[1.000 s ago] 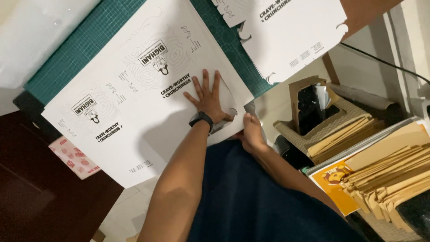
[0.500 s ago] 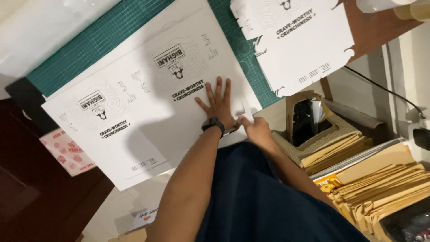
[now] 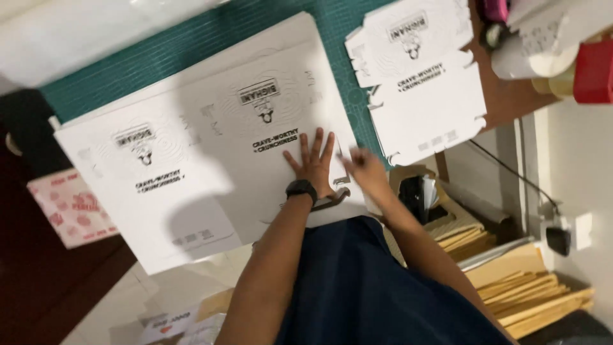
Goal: The person folds flat cardboard pieces into box shapes on a green cutting mat. They press down the creases and tuck the flaps to form the structure of the boxes, handling several pieces in sequence.
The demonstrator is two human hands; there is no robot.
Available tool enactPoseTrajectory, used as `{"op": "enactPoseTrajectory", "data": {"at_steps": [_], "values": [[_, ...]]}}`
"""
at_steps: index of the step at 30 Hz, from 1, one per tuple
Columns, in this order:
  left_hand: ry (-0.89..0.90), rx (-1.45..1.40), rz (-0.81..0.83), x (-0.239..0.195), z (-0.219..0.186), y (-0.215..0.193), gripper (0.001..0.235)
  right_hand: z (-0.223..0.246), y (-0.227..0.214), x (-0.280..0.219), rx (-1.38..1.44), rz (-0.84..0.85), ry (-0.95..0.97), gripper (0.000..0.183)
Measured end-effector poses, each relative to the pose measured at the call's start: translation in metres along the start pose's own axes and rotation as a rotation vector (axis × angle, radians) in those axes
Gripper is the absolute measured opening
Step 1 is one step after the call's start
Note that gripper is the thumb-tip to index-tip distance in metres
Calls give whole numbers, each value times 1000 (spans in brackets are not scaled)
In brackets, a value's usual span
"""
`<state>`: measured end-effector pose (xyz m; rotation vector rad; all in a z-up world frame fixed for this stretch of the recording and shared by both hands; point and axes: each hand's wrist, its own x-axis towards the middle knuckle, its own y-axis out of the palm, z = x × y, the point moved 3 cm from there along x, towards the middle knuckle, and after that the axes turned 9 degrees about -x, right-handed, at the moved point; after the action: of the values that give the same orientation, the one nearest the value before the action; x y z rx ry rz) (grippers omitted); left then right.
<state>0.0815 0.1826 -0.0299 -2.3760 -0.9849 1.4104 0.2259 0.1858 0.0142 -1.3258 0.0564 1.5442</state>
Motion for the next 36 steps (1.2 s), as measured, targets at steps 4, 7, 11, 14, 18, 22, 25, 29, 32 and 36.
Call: {"op": "enactPoseTrajectory", "data": {"at_steps": [4,7,11,14,18,22,25,29,32,36], "values": [[-2,98,-74,6,20,4,160,18,1,80,45,-108,-63,52],[144,-264,-176,0,34,-13,91,46,-11,77,-41,-75,-43,64],[193,-480,-718,24,40,-63,88,36,-8,111,-34,0,-192,36],[-3,-550,-772,35,26,-107,116,24,-4,136,-9,-47,-302,30],[-332,-750,-704,46,23,-133,145,69,-31,101,226,113,-323,40],[-324,-797,-634,34,12,-149,143,58,-18,156,181,30,-328,30],[-386,-798,-598,38,11,-149,148,75,-19,161,-18,-44,-288,44],[-452,-752,-583,39,7,-152,150,89,-12,170,-152,-88,-309,34],[-520,-719,-576,46,1,-156,151,95,-7,176,-183,-155,-329,27],[-632,-690,-598,53,0,-154,157,96,-5,175,-228,-142,-323,30]]}}
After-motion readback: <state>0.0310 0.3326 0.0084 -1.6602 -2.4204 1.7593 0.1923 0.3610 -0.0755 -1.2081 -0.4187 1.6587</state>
